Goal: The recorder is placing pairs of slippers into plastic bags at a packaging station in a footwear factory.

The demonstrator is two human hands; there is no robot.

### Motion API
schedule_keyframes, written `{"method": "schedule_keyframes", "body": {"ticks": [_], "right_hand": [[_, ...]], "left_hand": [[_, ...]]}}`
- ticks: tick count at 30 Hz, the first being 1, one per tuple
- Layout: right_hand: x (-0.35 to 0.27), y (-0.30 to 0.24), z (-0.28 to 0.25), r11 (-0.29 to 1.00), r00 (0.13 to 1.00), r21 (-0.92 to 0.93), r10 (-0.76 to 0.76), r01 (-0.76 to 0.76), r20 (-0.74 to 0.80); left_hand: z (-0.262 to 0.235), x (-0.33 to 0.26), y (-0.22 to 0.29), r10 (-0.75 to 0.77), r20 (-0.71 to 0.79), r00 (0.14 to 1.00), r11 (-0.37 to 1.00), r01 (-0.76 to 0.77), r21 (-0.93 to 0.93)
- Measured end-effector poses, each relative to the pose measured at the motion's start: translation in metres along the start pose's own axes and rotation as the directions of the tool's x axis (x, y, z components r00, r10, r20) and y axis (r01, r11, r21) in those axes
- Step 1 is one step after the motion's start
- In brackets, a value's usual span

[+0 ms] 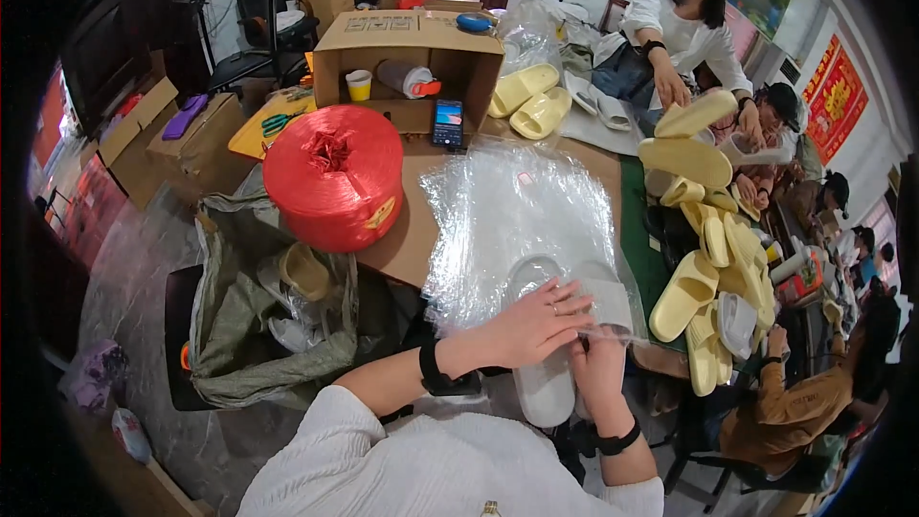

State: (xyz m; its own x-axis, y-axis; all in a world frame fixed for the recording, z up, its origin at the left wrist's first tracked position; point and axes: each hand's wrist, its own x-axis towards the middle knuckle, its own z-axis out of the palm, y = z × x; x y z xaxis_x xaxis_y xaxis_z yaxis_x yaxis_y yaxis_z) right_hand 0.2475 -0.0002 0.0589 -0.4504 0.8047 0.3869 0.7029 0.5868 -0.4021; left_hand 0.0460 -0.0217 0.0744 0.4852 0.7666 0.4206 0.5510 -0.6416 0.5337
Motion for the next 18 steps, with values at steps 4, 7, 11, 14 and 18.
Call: {"method": "schedule_keyframes", "body": {"ticks": [4,7,11,14,18], "right_hand": [[0.028,0.005,0.025,0.999,0.998,-0.045,0.013,-0.01,0.069],[0.046,-0.001,0.028,0.996,0.997,-0.083,0.048,-0.044,0.056],[0.071,-0.021,0.024,0.933,0.936,-0.164,-0.338,0.32,-0.1],[0.069,-0.016,0.052,0.776,0.986,0.63,0.118,-0.019,-0.115],[0.041,0.002,0.044,0.935,0.982,0.309,-0.186,0.175,0.008]], "left_hand": [[0.001,-0.003,0.009,0.068,-0.077,0.995,0.997,-0.07,-0.026],[-0.003,-0.004,0.011,0.112,-0.022,0.993,0.993,-0.113,-0.03],[-0.013,-0.016,0.019,0.123,-0.02,0.992,0.98,-0.125,-0.152],[-0.024,-0.024,0.02,0.079,0.008,0.997,0.964,-0.075,-0.257],[-0.024,-0.043,-0.007,-0.006,0.001,1.0,0.99,0.006,-0.138]]}}
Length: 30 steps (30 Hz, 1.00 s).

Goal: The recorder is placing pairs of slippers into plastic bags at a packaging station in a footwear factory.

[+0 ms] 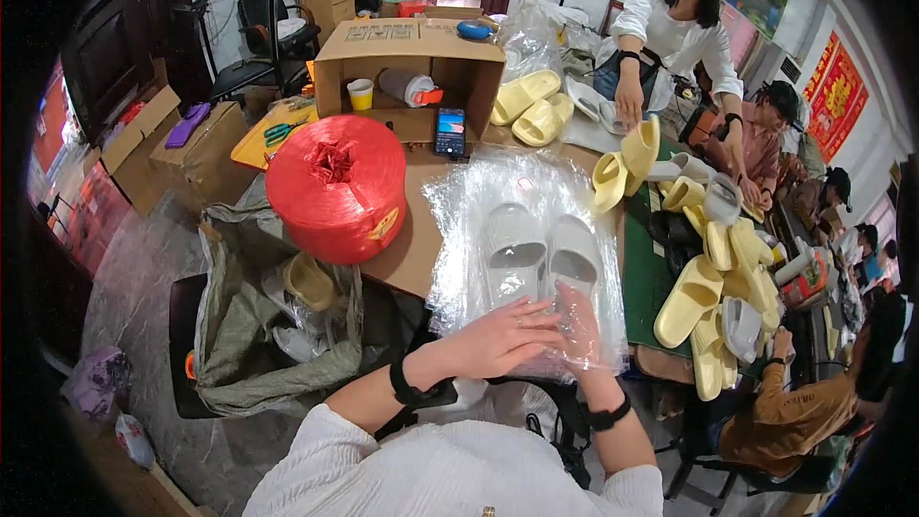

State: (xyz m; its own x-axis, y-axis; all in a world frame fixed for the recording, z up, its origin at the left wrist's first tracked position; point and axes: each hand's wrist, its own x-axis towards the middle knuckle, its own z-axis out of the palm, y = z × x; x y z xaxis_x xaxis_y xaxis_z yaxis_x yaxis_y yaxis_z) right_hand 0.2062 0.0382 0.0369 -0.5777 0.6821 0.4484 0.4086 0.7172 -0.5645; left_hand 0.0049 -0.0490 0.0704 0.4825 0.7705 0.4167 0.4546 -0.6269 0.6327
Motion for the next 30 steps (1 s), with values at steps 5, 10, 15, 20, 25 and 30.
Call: {"method": "schedule_keyframes", "body": {"ticks": [5,10,15,20,25,30], "right_hand": [[-0.037,-0.054,-0.068,0.96,0.888,0.235,0.028,-0.152,0.459],[-0.076,-0.023,-0.12,0.605,0.936,0.721,0.295,-0.338,0.192],[-0.031,0.021,-0.096,0.694,0.777,0.469,0.629,-0.546,-0.027],[-0.02,0.043,-0.06,0.694,0.73,0.226,0.644,-0.684,0.231],[-0.018,0.061,-0.052,0.756,0.779,0.214,0.555,-0.619,0.292],[-0.018,0.054,-0.068,0.664,0.749,0.357,0.629,-0.657,0.21]], "left_hand": [[-0.01,-0.03,-0.002,-0.003,-0.121,0.993,0.994,-0.011,-0.113],[-0.018,-0.046,-0.004,-0.595,-0.582,0.555,0.773,0.593,-0.225],[-0.013,-0.049,-0.022,-0.84,-0.28,0.464,0.539,0.768,-0.346],[-0.008,-0.035,-0.01,-0.861,-0.129,0.492,0.508,0.847,-0.158],[0.015,-0.058,-0.041,-0.706,-0.231,0.669,0.708,0.671,-0.22],[0.005,-0.057,-0.041,-0.802,-0.045,0.595,0.509,0.642,-0.573]]}}
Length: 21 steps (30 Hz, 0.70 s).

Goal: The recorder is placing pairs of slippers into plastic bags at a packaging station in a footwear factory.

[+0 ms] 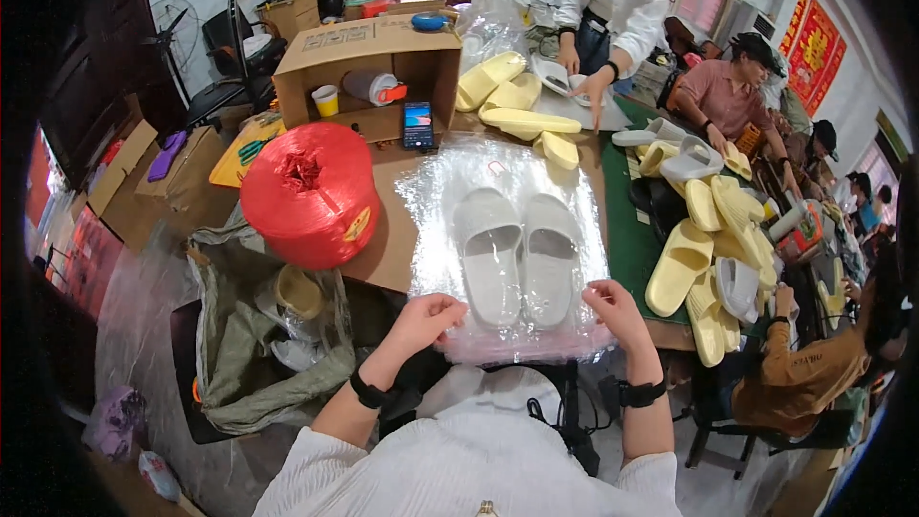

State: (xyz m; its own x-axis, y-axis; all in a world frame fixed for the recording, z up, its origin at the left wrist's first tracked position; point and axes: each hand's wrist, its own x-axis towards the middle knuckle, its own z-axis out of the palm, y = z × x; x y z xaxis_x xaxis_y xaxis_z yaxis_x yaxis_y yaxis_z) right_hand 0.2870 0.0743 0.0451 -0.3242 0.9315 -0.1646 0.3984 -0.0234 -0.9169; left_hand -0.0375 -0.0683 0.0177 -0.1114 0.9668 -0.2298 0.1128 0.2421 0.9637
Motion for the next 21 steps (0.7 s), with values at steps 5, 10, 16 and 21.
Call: {"method": "schedule_keyframes", "body": {"ticks": [5,10,16,21], "right_hand": [[0.004,0.001,0.003,0.986,0.989,0.131,0.117,-0.104,-0.093],[0.009,0.001,0.007,0.997,0.993,-0.053,0.063,-0.058,0.101],[0.007,0.008,-0.013,0.996,0.997,0.064,0.054,-0.058,0.06],[0.002,0.003,-0.003,0.845,0.96,0.455,0.237,-0.28,0.152]], "left_hand": [[0.01,0.008,0.009,-0.097,-0.019,0.995,0.993,0.098,0.061],[0.016,0.011,-0.003,0.034,-0.115,0.993,0.98,-0.011,0.196],[-0.006,0.012,-0.015,0.072,-0.044,0.996,0.99,-0.077,-0.12],[-0.002,0.006,0.0,0.003,-0.115,0.993,0.975,-0.028,-0.221]]}}
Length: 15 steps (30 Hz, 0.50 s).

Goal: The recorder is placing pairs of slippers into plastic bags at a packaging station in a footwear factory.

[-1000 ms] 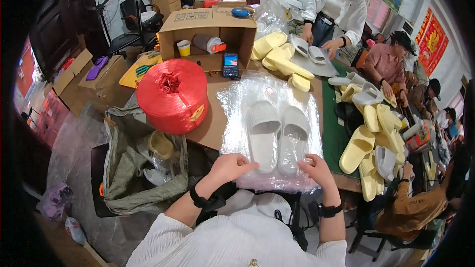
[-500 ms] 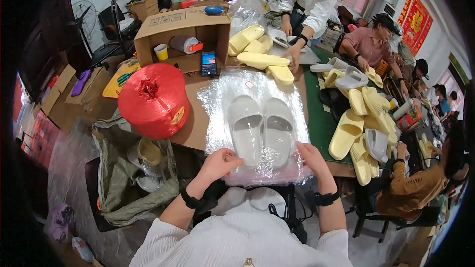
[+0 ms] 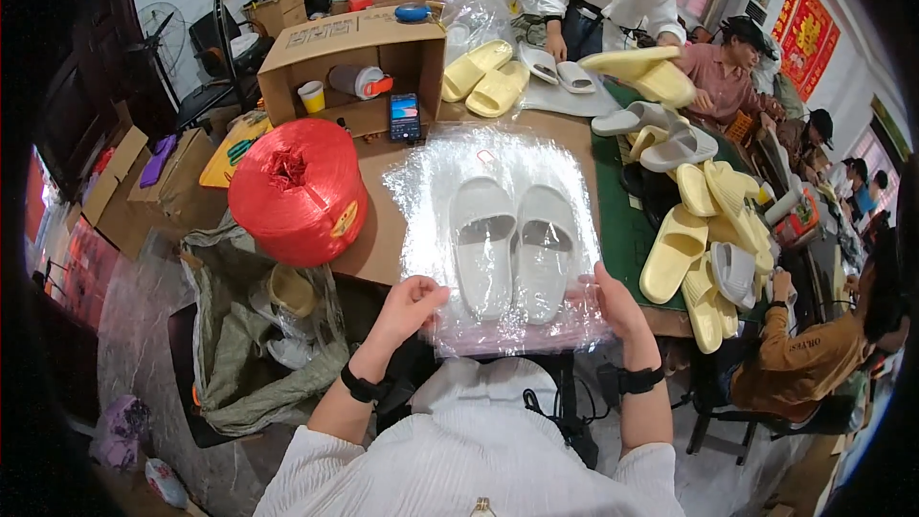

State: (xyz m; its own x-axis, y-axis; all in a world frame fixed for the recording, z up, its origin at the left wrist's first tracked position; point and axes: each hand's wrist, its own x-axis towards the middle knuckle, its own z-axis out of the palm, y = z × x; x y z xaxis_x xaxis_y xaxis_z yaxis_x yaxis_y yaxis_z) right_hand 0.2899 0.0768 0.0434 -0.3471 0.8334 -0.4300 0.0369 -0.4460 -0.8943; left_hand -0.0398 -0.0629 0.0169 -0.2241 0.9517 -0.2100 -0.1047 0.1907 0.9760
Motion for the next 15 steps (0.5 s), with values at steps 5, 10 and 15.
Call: {"method": "schedule_keyframes", "body": {"ticks": [5,10,15], "right_hand": [[0.001,-0.001,0.001,0.977,0.986,-0.21,0.01,0.025,0.167],[0.01,-0.024,0.01,0.99,0.992,-0.065,-0.122,0.122,0.0],[0.012,-0.034,0.017,0.873,0.926,0.319,-0.376,0.37,-0.045]], "left_hand": [[0.003,-0.001,-0.004,-0.033,0.167,0.985,0.958,-0.017,0.287],[-0.001,0.008,0.033,0.061,0.155,0.986,0.997,-0.067,0.035],[0.004,0.018,0.083,0.211,0.142,0.967,0.961,-0.179,-0.213]]}}
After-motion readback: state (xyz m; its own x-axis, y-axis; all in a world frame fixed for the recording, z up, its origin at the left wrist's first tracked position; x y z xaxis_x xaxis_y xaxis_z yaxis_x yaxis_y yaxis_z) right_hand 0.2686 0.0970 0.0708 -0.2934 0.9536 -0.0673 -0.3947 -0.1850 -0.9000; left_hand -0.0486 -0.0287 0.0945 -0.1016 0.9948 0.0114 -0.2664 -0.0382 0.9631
